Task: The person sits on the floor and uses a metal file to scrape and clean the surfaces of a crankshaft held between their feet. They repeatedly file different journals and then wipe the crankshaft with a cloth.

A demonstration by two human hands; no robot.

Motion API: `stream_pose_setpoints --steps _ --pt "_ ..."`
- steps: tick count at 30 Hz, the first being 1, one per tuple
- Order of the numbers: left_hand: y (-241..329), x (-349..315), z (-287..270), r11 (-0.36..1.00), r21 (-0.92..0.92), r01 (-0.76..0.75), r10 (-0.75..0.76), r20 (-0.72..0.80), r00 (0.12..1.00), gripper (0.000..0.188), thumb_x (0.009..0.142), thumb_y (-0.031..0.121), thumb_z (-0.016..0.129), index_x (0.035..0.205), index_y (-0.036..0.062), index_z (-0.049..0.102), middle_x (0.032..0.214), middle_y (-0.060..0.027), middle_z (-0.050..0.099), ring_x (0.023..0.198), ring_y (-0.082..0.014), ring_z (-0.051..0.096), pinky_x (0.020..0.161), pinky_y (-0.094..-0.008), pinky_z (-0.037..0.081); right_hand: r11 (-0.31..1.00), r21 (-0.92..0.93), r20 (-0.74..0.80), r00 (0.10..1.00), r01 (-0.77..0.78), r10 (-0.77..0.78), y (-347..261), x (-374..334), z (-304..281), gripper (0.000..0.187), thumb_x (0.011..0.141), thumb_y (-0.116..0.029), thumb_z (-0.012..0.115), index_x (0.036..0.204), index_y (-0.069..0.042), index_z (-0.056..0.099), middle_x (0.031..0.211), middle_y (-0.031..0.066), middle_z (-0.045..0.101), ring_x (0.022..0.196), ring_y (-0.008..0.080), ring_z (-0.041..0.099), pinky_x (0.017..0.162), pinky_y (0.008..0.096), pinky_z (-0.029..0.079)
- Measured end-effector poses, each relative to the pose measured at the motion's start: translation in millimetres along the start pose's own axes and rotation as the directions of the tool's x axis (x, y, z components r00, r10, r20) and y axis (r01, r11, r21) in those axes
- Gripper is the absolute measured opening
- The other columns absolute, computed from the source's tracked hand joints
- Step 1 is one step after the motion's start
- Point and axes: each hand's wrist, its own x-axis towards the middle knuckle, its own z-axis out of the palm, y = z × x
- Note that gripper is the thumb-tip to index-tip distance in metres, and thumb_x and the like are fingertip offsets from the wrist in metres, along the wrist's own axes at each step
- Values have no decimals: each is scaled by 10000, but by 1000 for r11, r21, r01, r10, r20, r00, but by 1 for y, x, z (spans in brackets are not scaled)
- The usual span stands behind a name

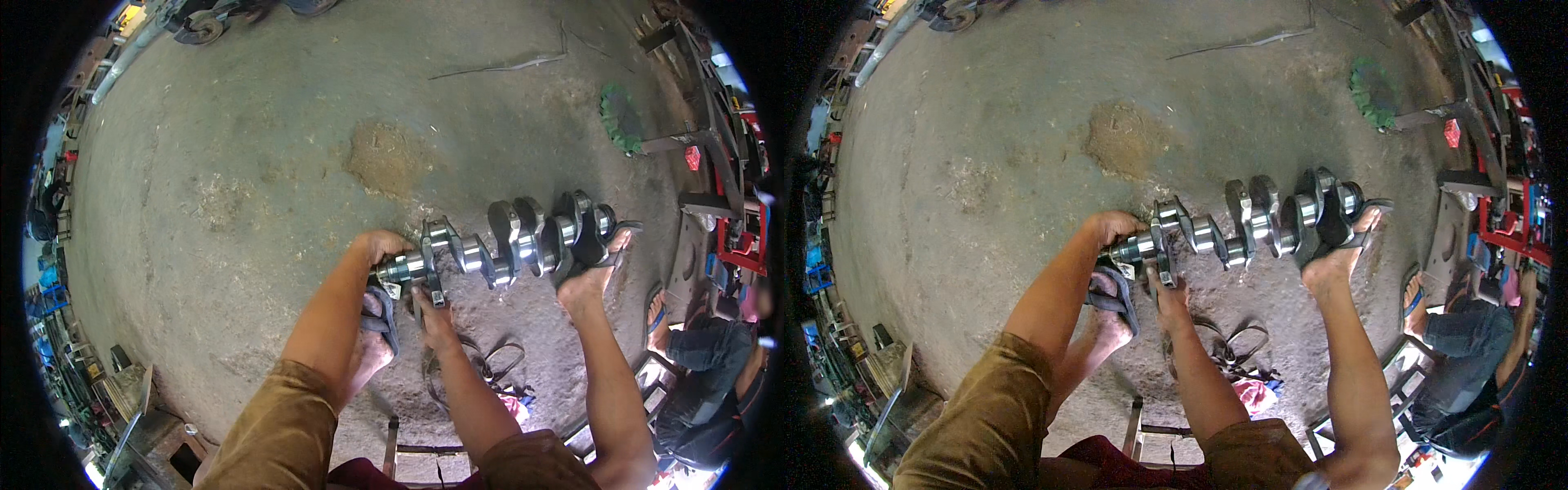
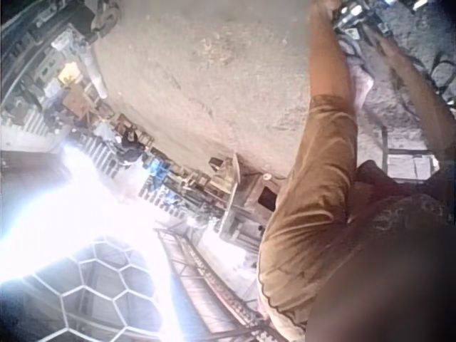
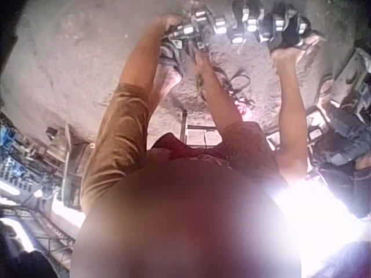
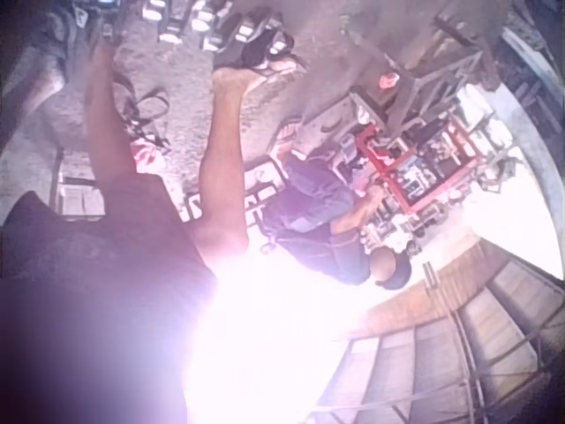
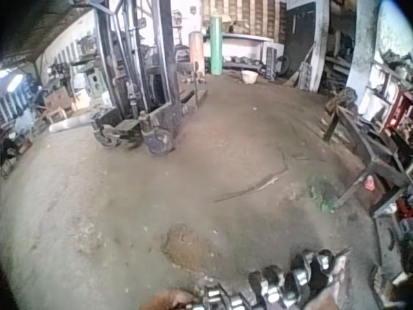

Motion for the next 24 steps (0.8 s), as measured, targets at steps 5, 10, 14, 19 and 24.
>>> stream_pose_setpoints --steps 5,10,14,19,24 --pt "1 -29 1 872 -391 -294 230 -202 952 195 954 154 543 1094 50 630 994 -77 689 854 -196 652 770 -357 554 935 -328 199 957 -136 210 -10 -43 -45 264 962 -279 621 1017 -22 646 822 25 654 693 111 602 616 273 491" --pt "9 -77 17 545 -416 -728 577 -445 685 193 894 78 571 1065 35 492 971 -103 638 871 -219 637 828 -363 531 887 -440 188 952 -138 241 0 -75 -79 293 968 -319 609 1015 -31 639 845 8 644 713 92 586 645 267 483" --pt "14 -111 46 426 -279 -861 692 -512 509 164 917 103 571 1041 31 490 905 -74 625 850 -202 629 816 -348 524 928 -292 196 935 -232 295 0 -72 -75 288 971 -295 608 1082 -31 633 881 -9 635 740 82 578 669 268 485" --pt "25 -161 80 385 -34 -922 771 -538 342 245 993 251 556 972 7 568 814 -46 634 771 -123 593 719 -265 474 943 -330 242 963 -31 117 -15 -37 -41 203 971 -256 595 991 -54 600 774 38 623 629 141 577 577 285 471" --pt "1 -202 142 351 -52 -935 736 -601 310 301 1017 284 518 1011 4 628 768 -11 601 704 -99 550 704 -273 478 958 -223 257 937 -181 237 -40 -25 -21 203 992 -265 541 919 -76 560 727 33 576 517 109 484 459 262 374"
